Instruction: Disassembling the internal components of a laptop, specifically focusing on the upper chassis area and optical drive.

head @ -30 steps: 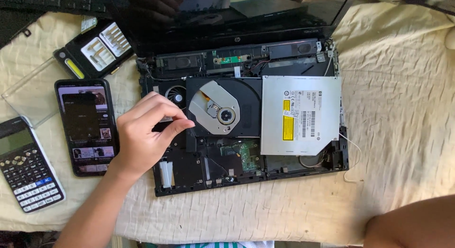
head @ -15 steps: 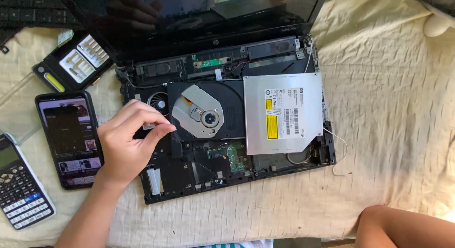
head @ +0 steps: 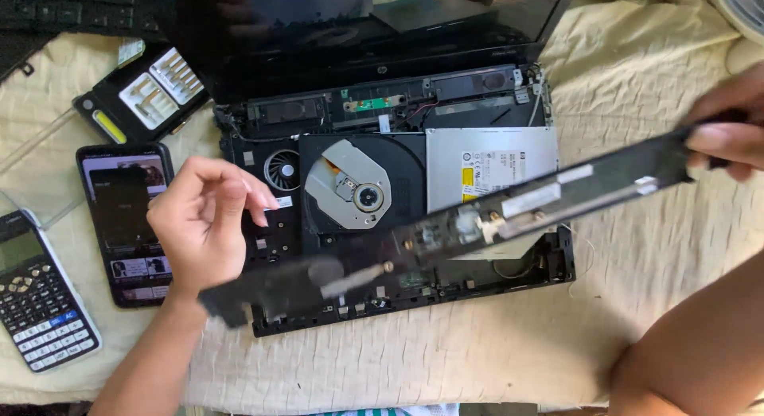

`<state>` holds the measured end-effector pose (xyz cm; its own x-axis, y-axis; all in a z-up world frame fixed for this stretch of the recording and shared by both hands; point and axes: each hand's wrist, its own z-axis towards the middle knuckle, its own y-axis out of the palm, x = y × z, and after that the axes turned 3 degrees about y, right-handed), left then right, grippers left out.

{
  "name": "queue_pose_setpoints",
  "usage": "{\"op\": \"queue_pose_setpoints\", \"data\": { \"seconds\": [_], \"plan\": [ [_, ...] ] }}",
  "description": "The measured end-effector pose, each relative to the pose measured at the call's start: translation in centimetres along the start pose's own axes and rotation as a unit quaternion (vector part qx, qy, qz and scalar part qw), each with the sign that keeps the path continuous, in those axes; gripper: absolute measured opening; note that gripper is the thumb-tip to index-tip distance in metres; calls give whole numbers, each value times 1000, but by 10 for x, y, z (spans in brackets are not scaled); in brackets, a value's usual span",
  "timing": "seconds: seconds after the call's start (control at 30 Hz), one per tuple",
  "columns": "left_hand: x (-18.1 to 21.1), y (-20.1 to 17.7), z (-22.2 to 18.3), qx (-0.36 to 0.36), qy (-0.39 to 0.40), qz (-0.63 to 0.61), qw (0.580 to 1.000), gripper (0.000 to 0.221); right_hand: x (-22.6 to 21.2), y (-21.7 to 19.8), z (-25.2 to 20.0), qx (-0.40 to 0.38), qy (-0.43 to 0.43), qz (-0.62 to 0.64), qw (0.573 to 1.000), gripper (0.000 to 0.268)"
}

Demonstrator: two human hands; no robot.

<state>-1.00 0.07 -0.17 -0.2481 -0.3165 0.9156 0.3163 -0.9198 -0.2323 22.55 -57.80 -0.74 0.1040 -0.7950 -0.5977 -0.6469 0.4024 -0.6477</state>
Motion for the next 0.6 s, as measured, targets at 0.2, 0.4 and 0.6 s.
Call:
{"op": "queue_pose_setpoints", "data": {
  "seconds": [0.2, 0.4, 0.6],
  "plan": [
    [8, -3, 1, 36, -132, -57, 989, 34, -191, 45, 14, 67, 13, 49, 996, 14],
    [3, -4, -2, 46, -127, -23, 990, 27, -189, 59, 40, 11, 22, 111, 993, 10],
    [5, -3, -1, 45, -46, 34, 997, 30, -176, 56, 35, -43, 84, -65, 993, 11]
  ]
}}
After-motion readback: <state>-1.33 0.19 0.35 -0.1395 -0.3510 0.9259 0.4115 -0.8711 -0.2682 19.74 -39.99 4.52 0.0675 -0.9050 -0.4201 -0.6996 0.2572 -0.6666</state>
